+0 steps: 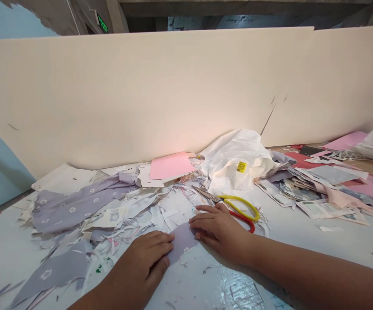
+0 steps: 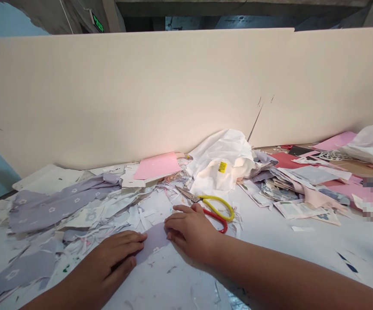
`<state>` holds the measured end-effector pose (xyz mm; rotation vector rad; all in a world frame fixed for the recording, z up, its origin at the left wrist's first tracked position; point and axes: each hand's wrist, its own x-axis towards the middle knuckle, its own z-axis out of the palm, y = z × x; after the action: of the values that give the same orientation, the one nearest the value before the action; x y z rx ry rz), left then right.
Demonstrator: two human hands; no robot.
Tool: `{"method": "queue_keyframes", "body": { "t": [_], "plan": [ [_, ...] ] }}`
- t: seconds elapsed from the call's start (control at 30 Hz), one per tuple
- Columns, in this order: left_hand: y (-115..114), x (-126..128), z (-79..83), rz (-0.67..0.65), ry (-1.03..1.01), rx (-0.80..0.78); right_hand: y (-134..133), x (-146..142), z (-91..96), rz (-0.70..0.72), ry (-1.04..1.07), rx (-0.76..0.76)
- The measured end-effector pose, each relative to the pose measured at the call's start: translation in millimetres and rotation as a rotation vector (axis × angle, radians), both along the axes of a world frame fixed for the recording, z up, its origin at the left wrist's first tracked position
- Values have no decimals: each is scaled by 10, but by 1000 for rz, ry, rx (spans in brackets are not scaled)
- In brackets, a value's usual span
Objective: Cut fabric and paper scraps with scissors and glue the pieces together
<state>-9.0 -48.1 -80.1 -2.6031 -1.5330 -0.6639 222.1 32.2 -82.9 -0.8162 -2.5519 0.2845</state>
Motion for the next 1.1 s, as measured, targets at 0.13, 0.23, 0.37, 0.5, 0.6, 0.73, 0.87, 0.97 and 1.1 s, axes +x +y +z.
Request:
{"method": "queue_keyframes", "body": {
  "t": [0.13, 0.23, 0.37, 0.5, 0.6, 0.73, 0.87, 0.97, 1.1],
  "plan": [
    [9, -31, 31, 160, -201, -8, 2, 22, -6, -4, 83, 50],
    [22, -14, 35, 106, -136, -45, -24, 6, 17, 59, 18, 33],
    [43, 22, 18, 61, -38, -109, -38, -31, 32, 20, -34, -1],
    [34, 9, 4, 58, -35, -87, -8, -23, 3, 13, -4, 4],
    [0, -9, 5, 88, -53, -2, 15, 7, -19, -24, 131, 56],
    [-15, 3, 19, 35, -19, -2, 12, 13, -24, -61, 88, 75],
    [13, 29, 20, 7, 36, -55, -12, -12, -9, -101, -36, 40],
    [13, 32, 20, 32, 53, -69, -19, -4, -6, -136, -73, 33],
    [-11, 8, 20, 46, 44, -23, -6, 30, -19, -161, 9, 31]
  ]
}}
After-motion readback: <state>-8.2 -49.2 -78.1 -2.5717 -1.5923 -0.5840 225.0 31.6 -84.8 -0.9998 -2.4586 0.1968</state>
